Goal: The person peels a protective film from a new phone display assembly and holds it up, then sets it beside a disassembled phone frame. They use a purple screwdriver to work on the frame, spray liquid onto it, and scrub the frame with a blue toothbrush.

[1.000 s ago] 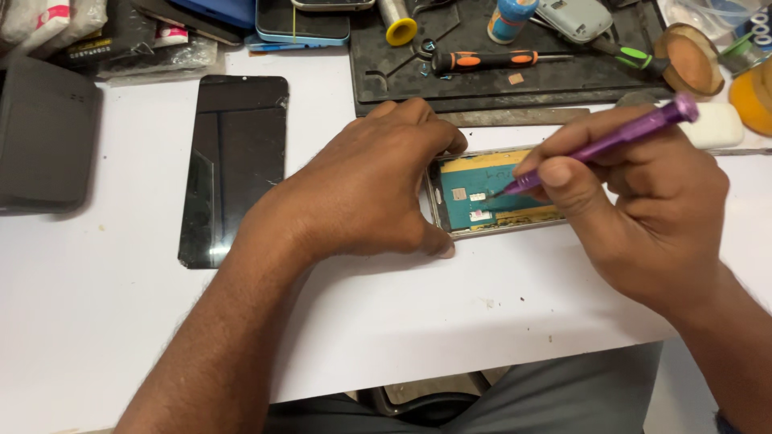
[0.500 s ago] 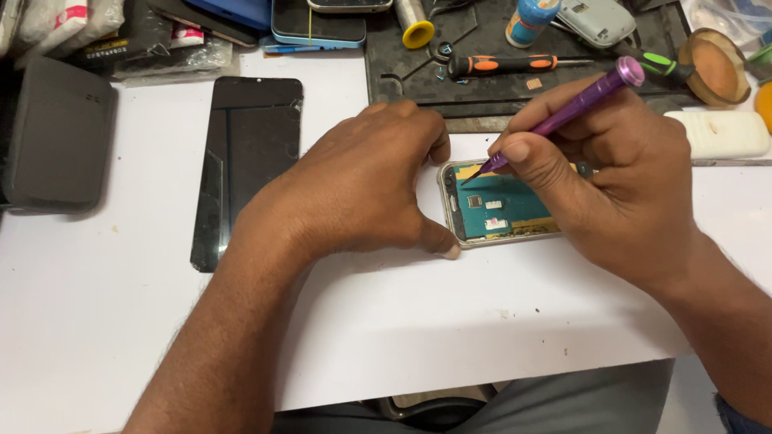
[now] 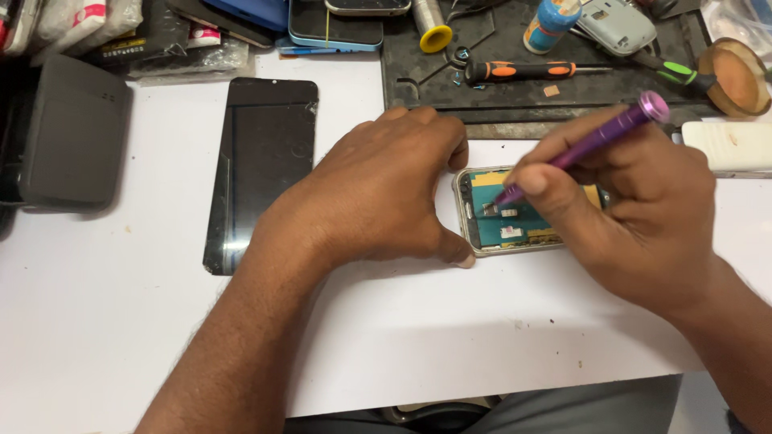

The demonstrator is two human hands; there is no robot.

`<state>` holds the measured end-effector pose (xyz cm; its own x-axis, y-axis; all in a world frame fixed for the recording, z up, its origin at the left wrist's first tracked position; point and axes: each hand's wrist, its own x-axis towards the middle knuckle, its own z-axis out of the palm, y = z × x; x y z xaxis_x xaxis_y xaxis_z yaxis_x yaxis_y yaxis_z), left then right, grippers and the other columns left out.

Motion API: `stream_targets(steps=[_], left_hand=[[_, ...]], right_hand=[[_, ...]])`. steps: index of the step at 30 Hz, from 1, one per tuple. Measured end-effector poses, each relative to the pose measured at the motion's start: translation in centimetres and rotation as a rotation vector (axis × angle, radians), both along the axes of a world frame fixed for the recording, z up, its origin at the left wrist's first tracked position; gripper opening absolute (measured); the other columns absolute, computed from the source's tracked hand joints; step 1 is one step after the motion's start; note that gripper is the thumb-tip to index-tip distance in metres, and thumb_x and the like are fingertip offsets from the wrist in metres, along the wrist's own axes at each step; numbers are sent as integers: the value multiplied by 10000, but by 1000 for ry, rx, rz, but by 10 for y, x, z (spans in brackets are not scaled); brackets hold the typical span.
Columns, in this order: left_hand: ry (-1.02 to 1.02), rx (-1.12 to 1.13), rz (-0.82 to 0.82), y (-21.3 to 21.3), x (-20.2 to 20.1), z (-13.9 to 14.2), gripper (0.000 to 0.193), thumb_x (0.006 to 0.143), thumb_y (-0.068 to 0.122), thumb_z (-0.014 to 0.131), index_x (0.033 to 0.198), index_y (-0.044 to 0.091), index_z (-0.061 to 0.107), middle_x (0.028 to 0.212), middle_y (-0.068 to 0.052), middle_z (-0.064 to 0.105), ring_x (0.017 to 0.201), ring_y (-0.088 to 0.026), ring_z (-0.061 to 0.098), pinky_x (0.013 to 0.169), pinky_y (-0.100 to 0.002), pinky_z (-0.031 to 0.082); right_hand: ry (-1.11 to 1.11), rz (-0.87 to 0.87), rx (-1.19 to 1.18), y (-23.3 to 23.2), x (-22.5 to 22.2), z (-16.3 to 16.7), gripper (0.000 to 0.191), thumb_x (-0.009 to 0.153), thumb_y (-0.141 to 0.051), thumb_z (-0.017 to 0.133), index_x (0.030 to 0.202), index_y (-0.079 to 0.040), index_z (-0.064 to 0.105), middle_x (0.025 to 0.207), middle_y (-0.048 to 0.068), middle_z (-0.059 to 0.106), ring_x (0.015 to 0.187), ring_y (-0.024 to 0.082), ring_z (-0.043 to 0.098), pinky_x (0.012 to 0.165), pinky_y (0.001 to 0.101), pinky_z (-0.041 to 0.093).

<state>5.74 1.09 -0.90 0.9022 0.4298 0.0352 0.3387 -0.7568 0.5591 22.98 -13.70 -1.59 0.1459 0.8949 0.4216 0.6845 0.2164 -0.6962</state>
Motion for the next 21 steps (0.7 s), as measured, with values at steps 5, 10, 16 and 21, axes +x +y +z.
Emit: stream_targets(steps=[5,10,16,21], left_hand=[[13,-25,2,0,0,-3,747,426,445,993,1004,105,663,964,-56,667,956,-255,621,795,-409,502],[-3,2,1,1,0,-4,759,412,431,998,1014,109,665,934,-66,668,924,-259,624,772,-409,503],[-8,5,0,1,0,-5,750,419,439,999,1005,108,667,946,-63,671,941,-260,626,789,-410,504],[12,-4,8,0,0,-6,748,426,458,992,998,107,663,963,-56,670,956,-254,629,814,-412,504]], right_hand=[[-97,7,25,-9,-1,-3,177,984,-161,714,975,15,702,922,63,699,785,89,677,702,211,553],[-54,2,0,-13,-2,-5,171,969,-159,718,962,11,713,918,62,699,765,92,659,668,219,528],[-60,20,-6,-12,-3,-5,175,958,-168,728,972,5,716,921,59,712,761,83,666,655,214,526],[-124,54,-104,-12,-2,5,165,941,-190,738,983,-30,732,897,26,748,756,86,699,663,219,557]])
